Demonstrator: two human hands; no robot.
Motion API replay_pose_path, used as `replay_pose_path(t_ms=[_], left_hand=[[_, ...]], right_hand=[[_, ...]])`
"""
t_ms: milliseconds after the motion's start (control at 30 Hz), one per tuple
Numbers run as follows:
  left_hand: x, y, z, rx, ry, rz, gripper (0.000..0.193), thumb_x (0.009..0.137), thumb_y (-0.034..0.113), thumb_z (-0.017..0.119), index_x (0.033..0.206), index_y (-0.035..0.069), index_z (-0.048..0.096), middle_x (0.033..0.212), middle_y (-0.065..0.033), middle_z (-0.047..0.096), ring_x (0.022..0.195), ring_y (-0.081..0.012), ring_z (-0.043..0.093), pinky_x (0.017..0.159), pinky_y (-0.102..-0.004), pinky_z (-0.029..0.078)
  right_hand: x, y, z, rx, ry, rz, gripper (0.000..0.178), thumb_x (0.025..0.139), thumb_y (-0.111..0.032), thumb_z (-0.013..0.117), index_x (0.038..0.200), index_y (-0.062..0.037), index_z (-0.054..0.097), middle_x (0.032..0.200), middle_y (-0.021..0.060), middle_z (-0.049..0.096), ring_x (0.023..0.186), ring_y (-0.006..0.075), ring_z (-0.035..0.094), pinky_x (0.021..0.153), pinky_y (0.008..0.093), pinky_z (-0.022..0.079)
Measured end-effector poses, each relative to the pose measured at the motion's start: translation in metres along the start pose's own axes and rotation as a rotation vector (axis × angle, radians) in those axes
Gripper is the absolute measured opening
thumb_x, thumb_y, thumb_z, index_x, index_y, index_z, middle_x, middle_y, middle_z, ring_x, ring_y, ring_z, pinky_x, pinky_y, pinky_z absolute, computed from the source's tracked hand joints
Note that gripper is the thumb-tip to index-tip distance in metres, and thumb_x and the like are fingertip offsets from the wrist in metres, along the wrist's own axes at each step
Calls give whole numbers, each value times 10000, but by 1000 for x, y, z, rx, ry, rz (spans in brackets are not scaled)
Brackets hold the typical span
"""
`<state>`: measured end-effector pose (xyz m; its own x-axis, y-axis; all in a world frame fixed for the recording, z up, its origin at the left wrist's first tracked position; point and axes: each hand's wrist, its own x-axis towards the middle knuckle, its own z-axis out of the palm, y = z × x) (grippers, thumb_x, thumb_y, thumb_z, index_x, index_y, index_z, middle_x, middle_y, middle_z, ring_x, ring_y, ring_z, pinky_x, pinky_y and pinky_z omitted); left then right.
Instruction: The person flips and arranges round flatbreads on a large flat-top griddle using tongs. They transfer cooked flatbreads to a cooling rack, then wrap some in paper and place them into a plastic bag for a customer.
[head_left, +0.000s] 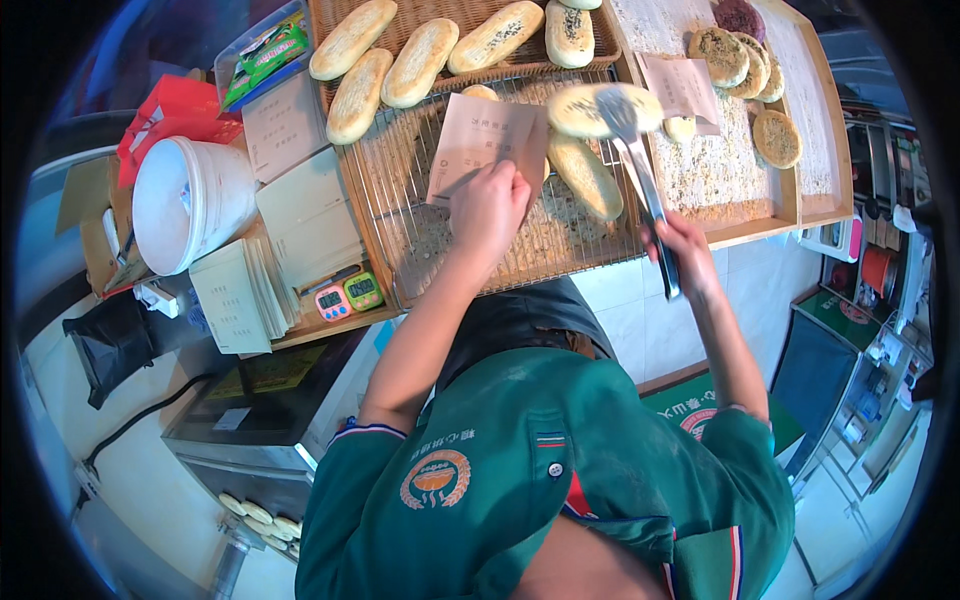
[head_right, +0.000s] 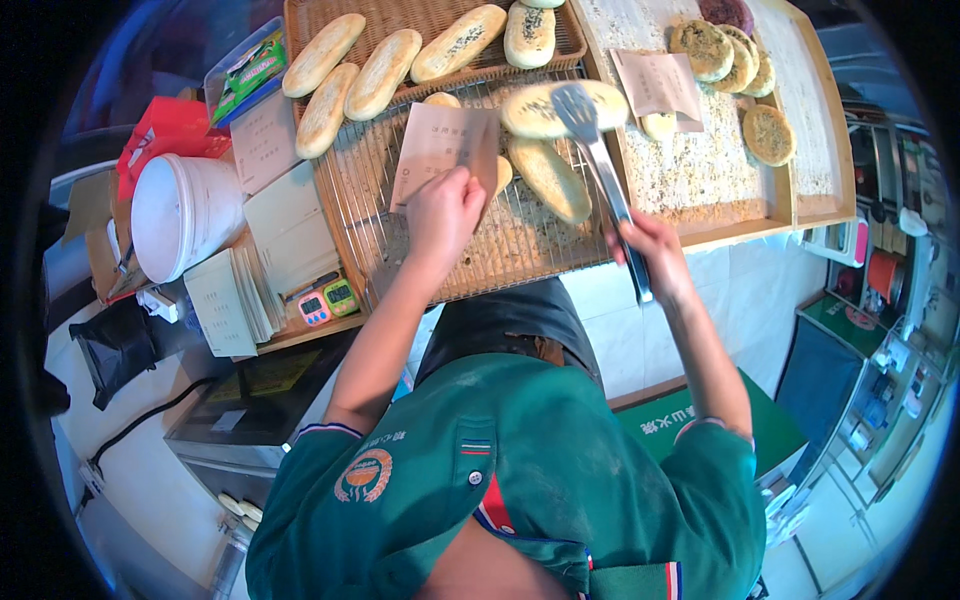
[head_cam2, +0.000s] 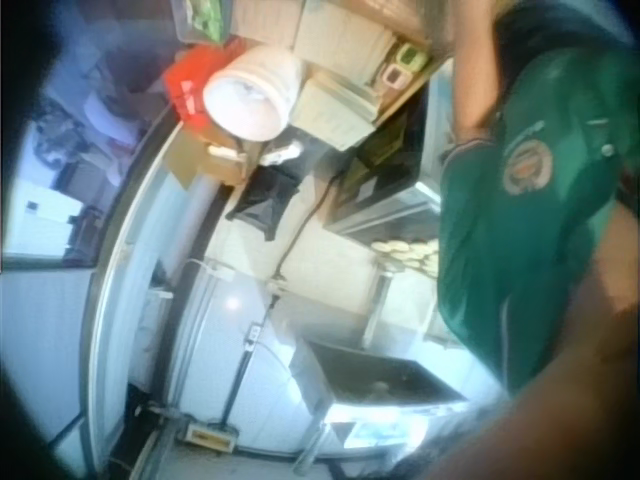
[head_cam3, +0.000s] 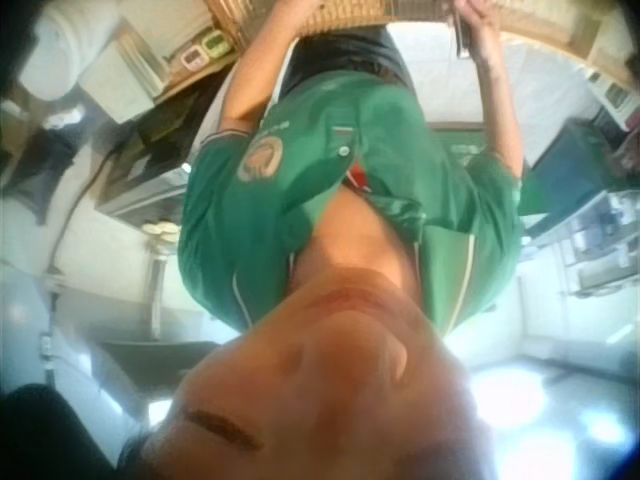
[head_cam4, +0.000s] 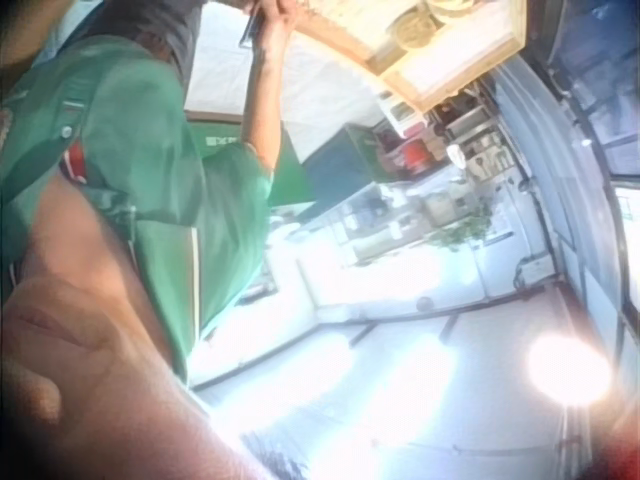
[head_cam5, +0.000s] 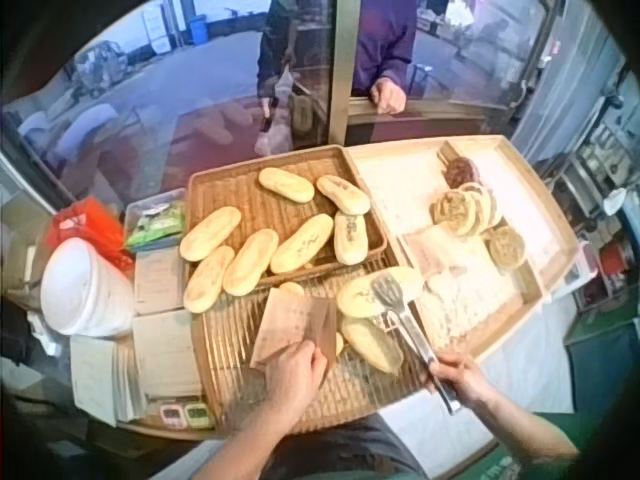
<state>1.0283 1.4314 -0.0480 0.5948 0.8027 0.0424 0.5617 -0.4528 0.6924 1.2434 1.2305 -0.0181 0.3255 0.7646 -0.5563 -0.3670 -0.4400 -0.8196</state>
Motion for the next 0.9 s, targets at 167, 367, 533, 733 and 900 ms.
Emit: replay_pose_path(t_ms=[167, 367, 533, 733, 900], left_hand=[[8, 27, 28, 9, -41, 14, 136, 814, 140, 626, 780, 13, 592, 794, -152, 635, 752, -341, 640, 668, -458, 513], [11, 63, 53, -312, 160, -34, 151, 801, 42, 633, 717, -37, 535, 972, -172, 622, 849, -346, 608, 719, -378, 509], [16, 98, 79, -483, 258, 50, 112, 793, 69, 650, 741, 3, 576, 1353, -150, 490, 1239, -368, 458, 1015, -480, 371], [18, 113, 80, -94, 307, 261, 132, 771, 137, 671, 705, 41, 608, 1393, -153, 476, 1329, -374, 381, 1097, -587, 201], [35, 90, 55, -126, -152, -115, 300, 931, 368, 623, 896, 73, 666, 890, -64, 706, 695, -178, 686, 582, -288, 533]], right_hand=[[-66, 10, -5, 13, 21, -40, 320, 937, -115, 607, 1218, 38, 600, 884, 72, 652, 680, 102, 584, 625, 231, 483], [-79, 23, -9, -38, 213, -108, 426, 910, -47, 644, 1316, 36, 545, 856, 50, 658, 683, 83, 590, 625, 228, 502], [-81, 22, -8, -37, 275, -140, 432, 890, -36, 675, 1300, 33, 559, 836, 32, 665, 671, 69, 598, 605, 221, 507], [-84, 16, -30, -50, 270, -151, 397, 891, -54, 683, 1256, 62, 578, 816, 21, 653, 648, 66, 589, 589, 218, 495], [-72, 32, -42, -55, 181, -27, 403, 895, -76, 688, 1258, 63, 580, 792, 1, 622, 615, 60, 550, 571, 219, 474]])
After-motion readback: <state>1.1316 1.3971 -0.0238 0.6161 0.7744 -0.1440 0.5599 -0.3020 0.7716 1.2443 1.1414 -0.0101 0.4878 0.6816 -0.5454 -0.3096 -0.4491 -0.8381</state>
